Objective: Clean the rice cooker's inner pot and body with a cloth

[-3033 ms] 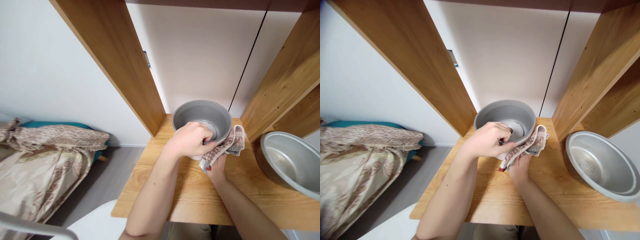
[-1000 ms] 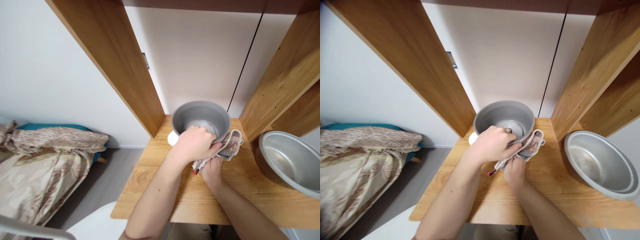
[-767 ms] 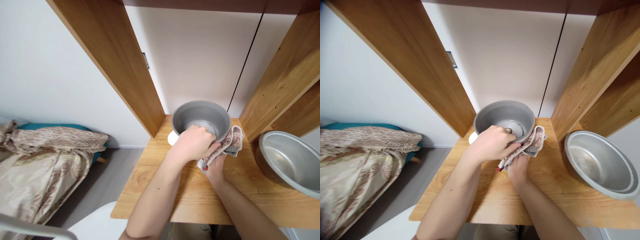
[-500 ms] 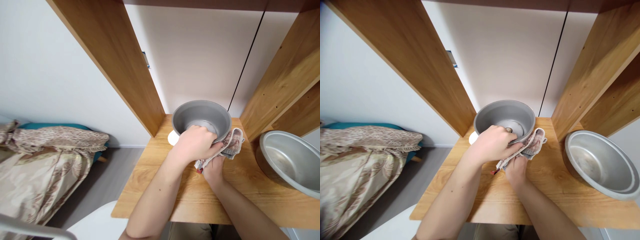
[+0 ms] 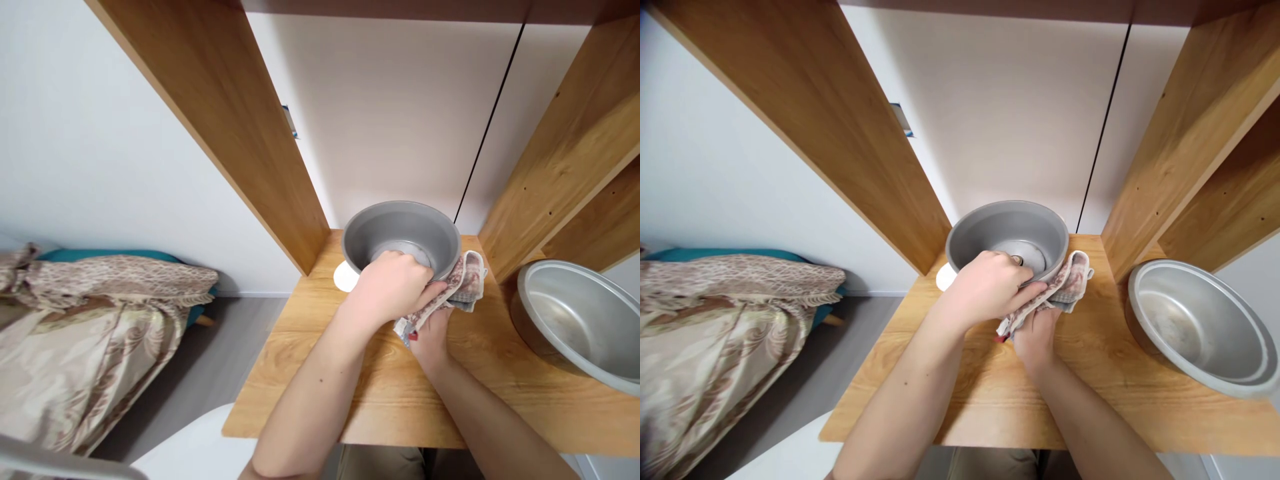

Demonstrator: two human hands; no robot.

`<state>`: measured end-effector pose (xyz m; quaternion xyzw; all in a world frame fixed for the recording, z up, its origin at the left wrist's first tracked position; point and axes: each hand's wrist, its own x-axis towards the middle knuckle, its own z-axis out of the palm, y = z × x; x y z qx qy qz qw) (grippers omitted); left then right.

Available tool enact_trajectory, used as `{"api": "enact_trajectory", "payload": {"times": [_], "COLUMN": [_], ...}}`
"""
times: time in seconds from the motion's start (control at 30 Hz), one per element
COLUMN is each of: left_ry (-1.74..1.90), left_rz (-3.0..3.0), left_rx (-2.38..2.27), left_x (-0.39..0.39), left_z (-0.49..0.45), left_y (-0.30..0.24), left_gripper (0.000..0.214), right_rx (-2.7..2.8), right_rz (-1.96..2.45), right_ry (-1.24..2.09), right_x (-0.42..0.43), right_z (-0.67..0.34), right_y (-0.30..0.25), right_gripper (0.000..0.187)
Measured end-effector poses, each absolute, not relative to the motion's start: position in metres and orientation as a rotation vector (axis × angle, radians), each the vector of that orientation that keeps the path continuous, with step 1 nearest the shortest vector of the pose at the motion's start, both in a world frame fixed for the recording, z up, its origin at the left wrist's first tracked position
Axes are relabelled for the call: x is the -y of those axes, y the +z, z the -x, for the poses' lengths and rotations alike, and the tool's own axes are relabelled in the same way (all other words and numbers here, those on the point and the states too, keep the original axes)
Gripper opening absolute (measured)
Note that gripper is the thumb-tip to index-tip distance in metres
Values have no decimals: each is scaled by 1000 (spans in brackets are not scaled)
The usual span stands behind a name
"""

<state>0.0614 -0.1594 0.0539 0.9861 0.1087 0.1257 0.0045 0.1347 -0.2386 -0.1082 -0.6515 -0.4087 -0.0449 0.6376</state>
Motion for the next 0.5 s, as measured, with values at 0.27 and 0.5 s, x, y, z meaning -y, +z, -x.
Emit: {"api": "enact_trajectory", "payload": {"times": [0.27,0.5], "left_ry": [355,355], "left_rz": [-3106,-3076], "left_rx": [-251,-294], "left_x": [151,155], "left_z": [-56,-56], "left_y": [55,57], "left_gripper": [53,51], "right_rx": [942,912], "right_rz": [1481,1476], "right_ry": [-137,-140], "right_x": [239,240], "right_z": [-131,-132], "right_y": [-106,-101], "right_gripper": [34,38]}}
